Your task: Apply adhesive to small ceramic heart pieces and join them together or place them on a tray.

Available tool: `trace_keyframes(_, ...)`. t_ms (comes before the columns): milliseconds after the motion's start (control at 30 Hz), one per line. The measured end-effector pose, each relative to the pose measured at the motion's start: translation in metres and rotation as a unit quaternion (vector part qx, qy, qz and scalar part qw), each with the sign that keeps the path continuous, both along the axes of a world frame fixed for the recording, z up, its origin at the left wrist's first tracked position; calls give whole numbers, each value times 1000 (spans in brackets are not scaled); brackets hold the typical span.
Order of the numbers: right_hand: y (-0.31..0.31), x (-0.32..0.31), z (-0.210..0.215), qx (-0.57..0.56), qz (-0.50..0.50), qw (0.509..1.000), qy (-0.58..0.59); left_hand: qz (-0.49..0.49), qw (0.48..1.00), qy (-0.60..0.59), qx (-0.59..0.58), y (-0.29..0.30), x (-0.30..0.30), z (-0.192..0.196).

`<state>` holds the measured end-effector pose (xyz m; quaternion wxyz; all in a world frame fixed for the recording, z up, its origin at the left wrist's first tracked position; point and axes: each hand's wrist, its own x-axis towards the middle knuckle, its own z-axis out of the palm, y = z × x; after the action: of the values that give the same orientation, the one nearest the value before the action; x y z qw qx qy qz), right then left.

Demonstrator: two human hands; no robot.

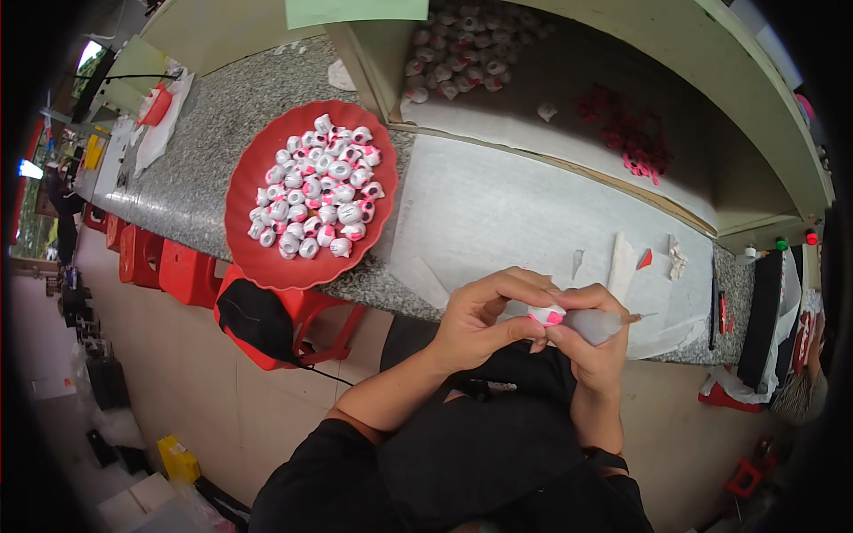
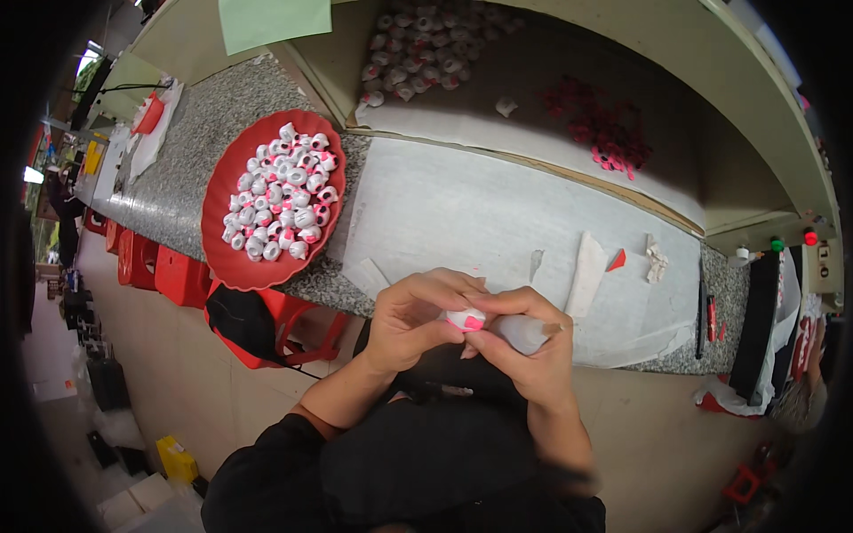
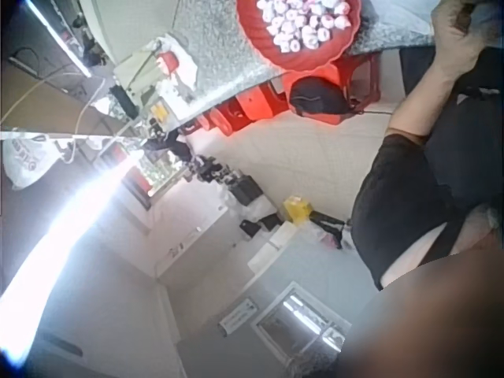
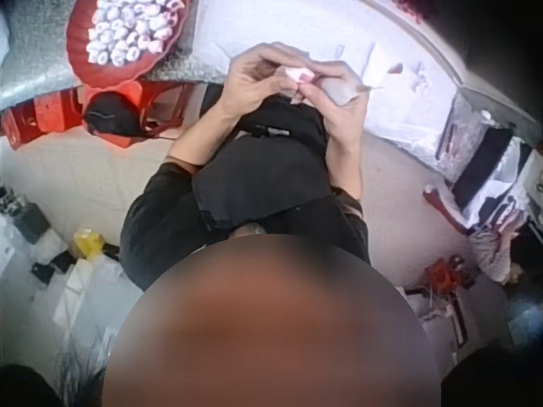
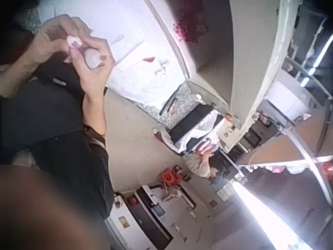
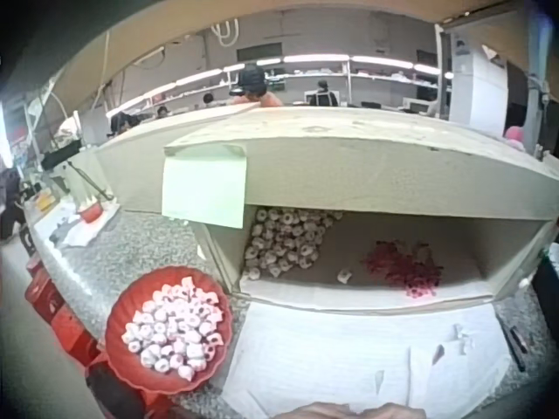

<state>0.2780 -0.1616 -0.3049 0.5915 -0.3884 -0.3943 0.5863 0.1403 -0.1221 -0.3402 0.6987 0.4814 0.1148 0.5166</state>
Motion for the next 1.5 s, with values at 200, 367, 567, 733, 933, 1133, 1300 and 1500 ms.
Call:
trace_keyframes(200, 8, -11, -5, 23, 15, 1000, 6, 74, 996, 41, 24, -1, -9, 7)
trace_keyframes(367, 29, -12, -4, 17, 27, 997, -74, 431, 837, 290, 169, 20, -56, 26)
trace_keyframes(567, 14, 27, -16, 13, -48, 998, -42, 350, 817, 385, 249, 100, -14, 50)
trace_keyframes(733, -2, 34, -7, -2, -71, 997, -27, 219, 705, 570, 362, 191, 60, -6)
trace_keyframes(933, -14, 52, -5, 4, -92, 991, -100, 233, 703, 571, 354, 199, 66, -13)
trace_keyframes(1133, -15, 48, -6, 47, -159, 983, -79, 38, 985, 157, -56, 99, 33, 20)
trace_keyframes(1300, -10, 35, 6, 107, -264, 958, 37, -28, 985, 33, -168, 44, 8, 17)
trace_keyframes(1500, -11, 22, 12, 256, -263, 915, -166, -5, 985, -7, -169, 9, 4, 5)
